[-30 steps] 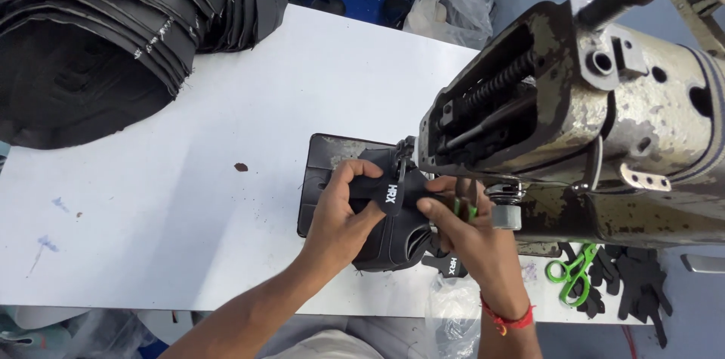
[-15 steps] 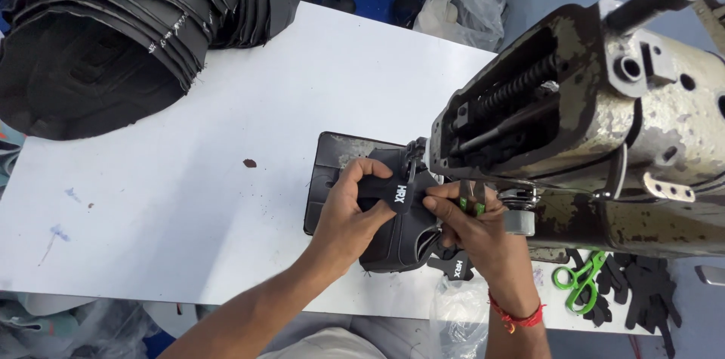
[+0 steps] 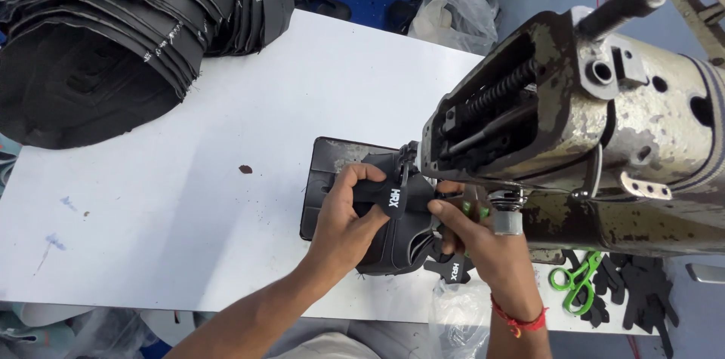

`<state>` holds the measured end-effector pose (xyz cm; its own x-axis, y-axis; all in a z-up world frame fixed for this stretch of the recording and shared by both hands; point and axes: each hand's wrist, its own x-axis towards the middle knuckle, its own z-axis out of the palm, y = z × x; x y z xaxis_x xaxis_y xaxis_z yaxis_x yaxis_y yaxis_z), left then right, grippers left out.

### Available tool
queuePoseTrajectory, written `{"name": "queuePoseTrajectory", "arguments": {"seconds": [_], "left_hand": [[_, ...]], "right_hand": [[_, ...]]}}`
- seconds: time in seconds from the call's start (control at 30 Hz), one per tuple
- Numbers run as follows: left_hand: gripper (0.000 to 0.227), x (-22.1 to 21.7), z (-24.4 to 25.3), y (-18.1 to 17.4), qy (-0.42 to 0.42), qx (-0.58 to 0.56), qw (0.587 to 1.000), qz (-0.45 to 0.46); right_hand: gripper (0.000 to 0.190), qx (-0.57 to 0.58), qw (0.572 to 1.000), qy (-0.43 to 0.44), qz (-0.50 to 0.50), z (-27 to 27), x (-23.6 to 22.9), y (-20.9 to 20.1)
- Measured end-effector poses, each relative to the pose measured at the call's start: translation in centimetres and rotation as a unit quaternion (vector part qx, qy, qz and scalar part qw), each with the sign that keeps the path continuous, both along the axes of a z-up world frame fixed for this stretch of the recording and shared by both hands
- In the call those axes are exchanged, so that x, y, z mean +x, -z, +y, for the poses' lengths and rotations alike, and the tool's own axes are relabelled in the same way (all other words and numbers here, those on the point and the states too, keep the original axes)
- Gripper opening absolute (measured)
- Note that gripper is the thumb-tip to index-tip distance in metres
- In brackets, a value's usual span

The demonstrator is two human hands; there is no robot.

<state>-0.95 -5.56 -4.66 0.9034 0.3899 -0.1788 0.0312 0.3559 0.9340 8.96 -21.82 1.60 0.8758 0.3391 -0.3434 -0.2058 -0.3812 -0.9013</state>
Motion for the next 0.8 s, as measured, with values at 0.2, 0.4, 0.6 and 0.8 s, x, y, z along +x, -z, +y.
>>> {"name": "queuePoseTrajectory", "arguments": {"seconds": [0.2,0.4,0.6,0.8], "left_hand": [[0.034,-0.1,0.1,1.1,0.003,0.009,0.999,-0.042],[0.034,0.0,0.1,0.8,-0.010,-0.011,0.999,-0.046],[0.035,-0.2,0.0,1.3,-0.009,0.007,1.000,-0.023],[0.082,-1.1,1.6,1.0,0.070,-0.178,0.978,-0.082]], "right_hand": [[0.017,0.001,0.999,-0.041,-0.006,-0.1,0.4,1.0],[0.020,-0.042,0.999,-0.002,-0.004,0.7,-0.2,0.5],[0.027,-0.056,0.998,-0.022,-0.036,2.0,-0.9,0.5],[0.029,-0.038,0.998,-0.007,-0.047,2.5,-1.3,0.3]]}}
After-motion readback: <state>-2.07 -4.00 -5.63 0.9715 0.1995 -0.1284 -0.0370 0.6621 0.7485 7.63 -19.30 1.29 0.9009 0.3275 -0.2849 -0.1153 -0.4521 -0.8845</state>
